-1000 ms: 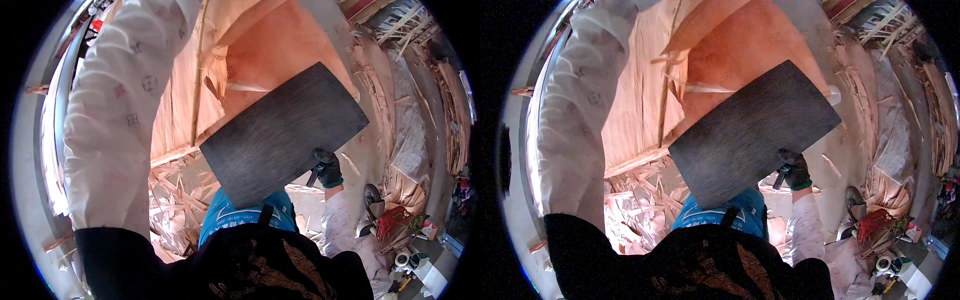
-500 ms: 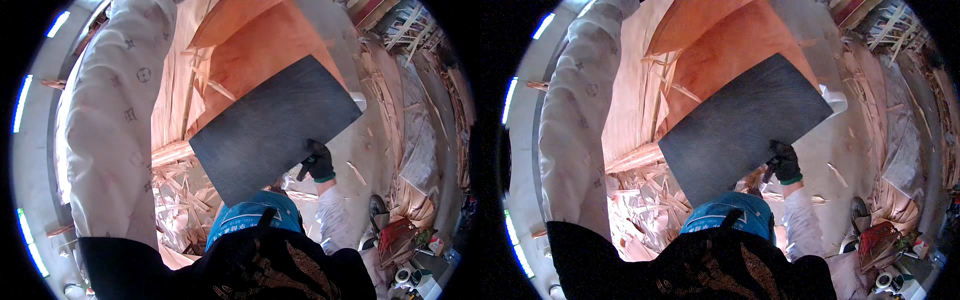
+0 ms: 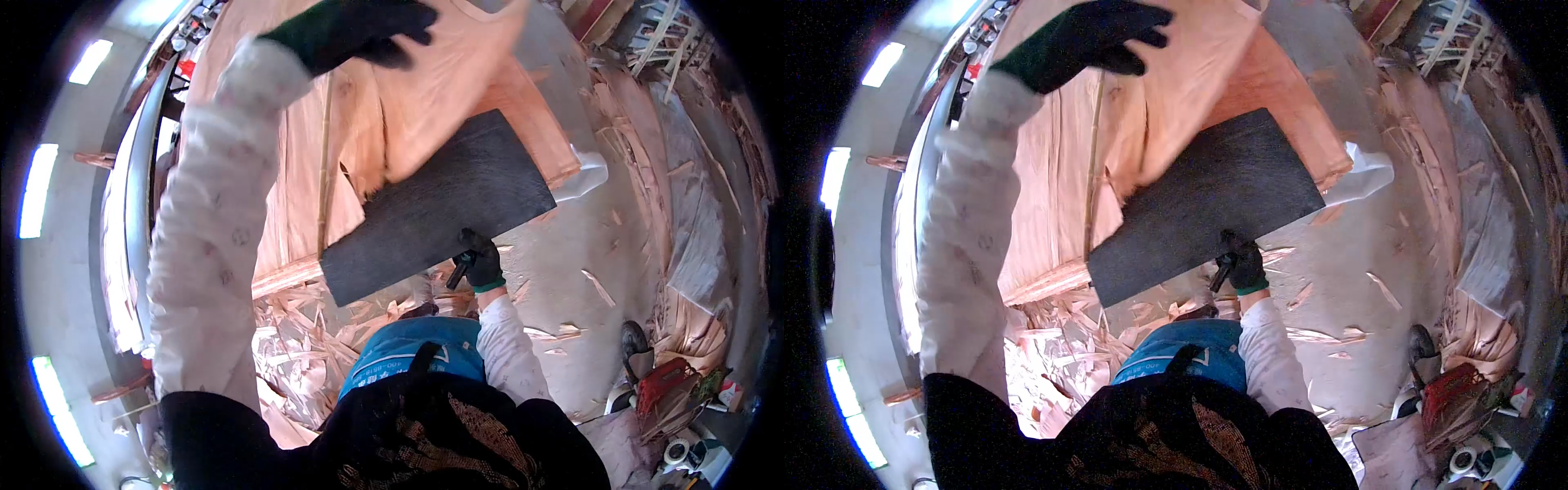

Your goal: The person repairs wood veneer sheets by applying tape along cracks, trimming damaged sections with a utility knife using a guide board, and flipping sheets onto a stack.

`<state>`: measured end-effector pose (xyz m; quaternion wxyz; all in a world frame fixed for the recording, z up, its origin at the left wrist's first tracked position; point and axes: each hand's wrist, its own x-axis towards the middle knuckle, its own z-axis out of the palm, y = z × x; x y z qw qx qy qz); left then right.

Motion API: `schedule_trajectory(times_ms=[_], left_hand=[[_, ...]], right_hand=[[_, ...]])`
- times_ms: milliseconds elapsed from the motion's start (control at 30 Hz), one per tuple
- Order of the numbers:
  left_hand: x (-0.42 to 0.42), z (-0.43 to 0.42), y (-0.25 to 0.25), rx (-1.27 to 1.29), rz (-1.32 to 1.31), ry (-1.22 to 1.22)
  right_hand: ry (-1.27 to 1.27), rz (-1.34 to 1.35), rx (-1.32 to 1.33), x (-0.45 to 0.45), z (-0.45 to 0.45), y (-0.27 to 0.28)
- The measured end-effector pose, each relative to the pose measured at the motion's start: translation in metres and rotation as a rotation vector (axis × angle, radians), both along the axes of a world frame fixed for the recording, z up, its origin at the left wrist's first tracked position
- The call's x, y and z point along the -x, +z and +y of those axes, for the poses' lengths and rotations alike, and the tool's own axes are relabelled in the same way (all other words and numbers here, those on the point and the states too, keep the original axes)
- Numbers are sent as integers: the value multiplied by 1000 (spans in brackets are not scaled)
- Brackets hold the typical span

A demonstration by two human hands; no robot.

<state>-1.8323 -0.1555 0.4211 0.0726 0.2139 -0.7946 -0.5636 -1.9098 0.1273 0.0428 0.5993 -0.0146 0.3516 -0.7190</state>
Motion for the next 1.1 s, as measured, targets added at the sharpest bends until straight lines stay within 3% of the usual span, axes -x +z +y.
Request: schedule_trajectory(times_ms=[67,100,133,200,233,267,300,333,467,500,600,667,733,767,833,900,1000,1100], left_hand=[[-46,-27,-35,75,58,13],[-72,-34,-57,486,17,-45],[-101,-51,-97,-156,159,164],[-144,-30,-157,802,-138,269],[-152,-4,-162,573,-303,333],[-161,12,-192,755,-132,302],[-161,30,-207,855,-122,308],[-155,47,-215,970,-152,310],[-152,84,-281,1019,-428,196],[-153,91,-280,1064,-436,195],[-150,92,-261,824,-367,297],[-151,102,-238,829,-294,342],[-156,105,-233,852,-241,408],[-160,105,-234,873,-226,450],[-165,94,-238,937,-182,540],[-156,82,-227,947,-167,481],[-145,91,-221,881,-185,348],[-145,132,-214,844,-217,279]], right_hand=[[110,-49,-9,7,-1,-33],[117,-73,-1,8,-1,-45],[126,-96,6,11,-1,-55],[137,-107,24,10,0,-61],[137,-96,37,10,1,-62],[138,-83,49,12,1,-62],[113,-55,22,12,1,-57],[89,-27,-6,10,-1,-49],[-44,-73,-195,5,-18,-15],[80,239,-106,11,-15,-26],[215,-73,-17,30,-10,-56],[298,724,-192,28,-6,-58],[302,888,-333,24,-1,-40],[269,650,-383,23,3,-13],[345,756,-368,23,29,-5],[405,845,-301,22,59,5],[274,368,-355,21,71,48],[163,452,-261,-12,37,98]])
